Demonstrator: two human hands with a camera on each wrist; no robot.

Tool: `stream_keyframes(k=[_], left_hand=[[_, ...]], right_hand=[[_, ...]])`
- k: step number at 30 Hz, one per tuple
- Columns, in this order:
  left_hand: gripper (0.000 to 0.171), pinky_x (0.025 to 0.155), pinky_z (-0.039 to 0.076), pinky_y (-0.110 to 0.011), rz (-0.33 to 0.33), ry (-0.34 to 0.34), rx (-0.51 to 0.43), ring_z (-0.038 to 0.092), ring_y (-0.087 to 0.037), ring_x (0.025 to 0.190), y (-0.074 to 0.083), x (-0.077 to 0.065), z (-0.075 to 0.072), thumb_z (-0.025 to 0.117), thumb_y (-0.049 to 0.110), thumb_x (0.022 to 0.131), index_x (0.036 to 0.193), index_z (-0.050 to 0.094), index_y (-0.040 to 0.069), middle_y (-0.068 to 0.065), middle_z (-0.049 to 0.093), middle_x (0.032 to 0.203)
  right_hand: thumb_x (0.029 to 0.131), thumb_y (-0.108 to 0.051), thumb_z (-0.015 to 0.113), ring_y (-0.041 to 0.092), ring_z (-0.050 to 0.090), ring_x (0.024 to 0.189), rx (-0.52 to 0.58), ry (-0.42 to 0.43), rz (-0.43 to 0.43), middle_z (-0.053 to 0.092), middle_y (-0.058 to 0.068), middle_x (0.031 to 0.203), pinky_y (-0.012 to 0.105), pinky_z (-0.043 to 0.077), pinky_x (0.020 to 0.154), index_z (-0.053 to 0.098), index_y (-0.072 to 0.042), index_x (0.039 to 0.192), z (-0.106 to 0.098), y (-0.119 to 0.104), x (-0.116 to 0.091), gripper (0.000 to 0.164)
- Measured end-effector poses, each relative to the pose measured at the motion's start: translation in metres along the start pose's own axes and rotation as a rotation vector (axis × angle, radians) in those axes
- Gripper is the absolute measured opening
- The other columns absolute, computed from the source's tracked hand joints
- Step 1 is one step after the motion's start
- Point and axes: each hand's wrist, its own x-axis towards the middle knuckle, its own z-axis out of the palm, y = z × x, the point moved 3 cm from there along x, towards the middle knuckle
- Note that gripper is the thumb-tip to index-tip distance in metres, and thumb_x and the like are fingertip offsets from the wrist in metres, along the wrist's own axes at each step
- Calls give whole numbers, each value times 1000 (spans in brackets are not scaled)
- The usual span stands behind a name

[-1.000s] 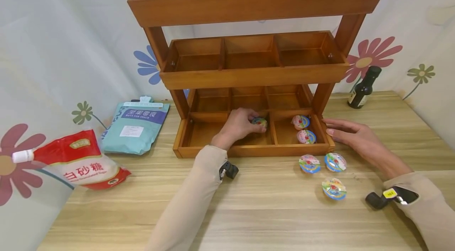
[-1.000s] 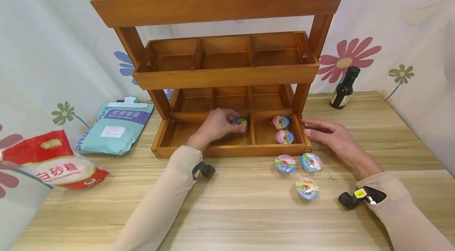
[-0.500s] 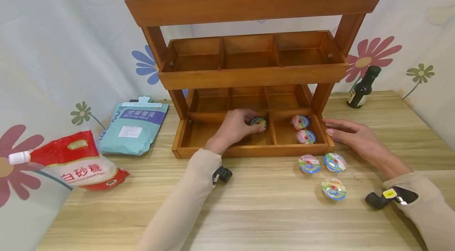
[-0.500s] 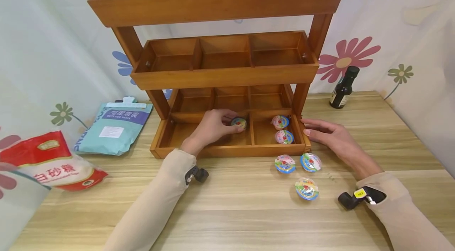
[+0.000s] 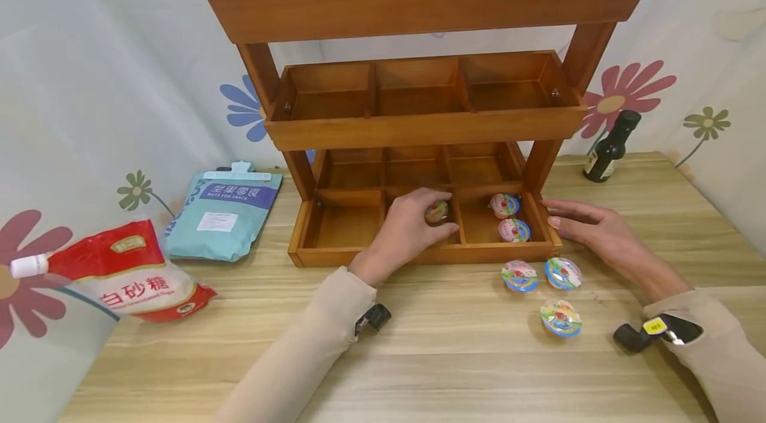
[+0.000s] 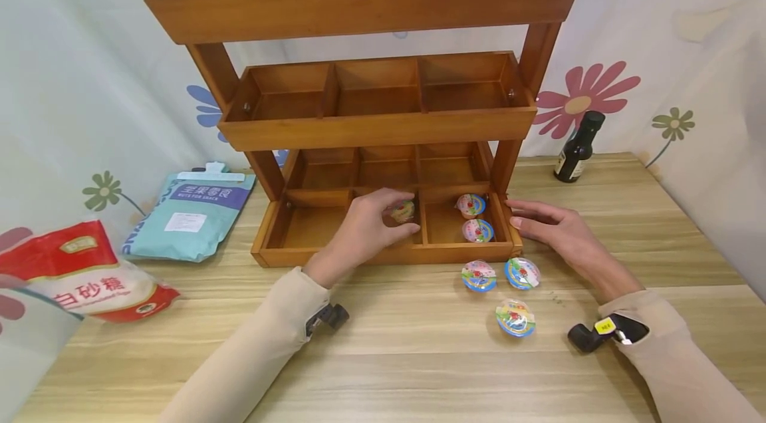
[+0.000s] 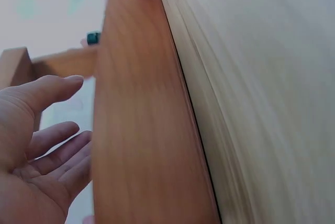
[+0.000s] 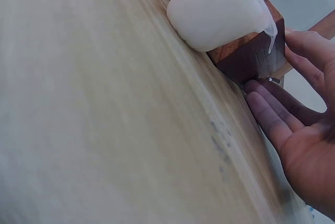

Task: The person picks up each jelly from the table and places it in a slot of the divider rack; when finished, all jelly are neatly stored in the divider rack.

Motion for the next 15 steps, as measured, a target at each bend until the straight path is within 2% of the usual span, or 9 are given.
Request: stream_keyframes(k=[5,10,15], left_hand=[[49,92,59,-38,50,-32,-70,70,-30,107,17,-4,6,88,16,91,133,70,-1,-15,73,126],[47,89,55,-26,95,-45,-56,70,-26,104,35,-7,12,89,19,90,131,72,1,-11,74,123],[48,89,51,-20,115,-68,-88,71,-26,106,48,-9,22,90,20,89,130,73,1,-11,75,122]], right_hand=[[105,-36,71,-7,56,120,6,3,0,65,-21,136,12,47,93,59,-12,154,0,1,0,56],[104,-40,70,-4,51,126,-26,8,14,65,-19,138,11,44,94,59,-14,154,0,0,-1,57],[104,-39,70,-6,52,124,-31,10,8,65,-21,136,11,45,94,59,-14,153,0,1,-1,56]])
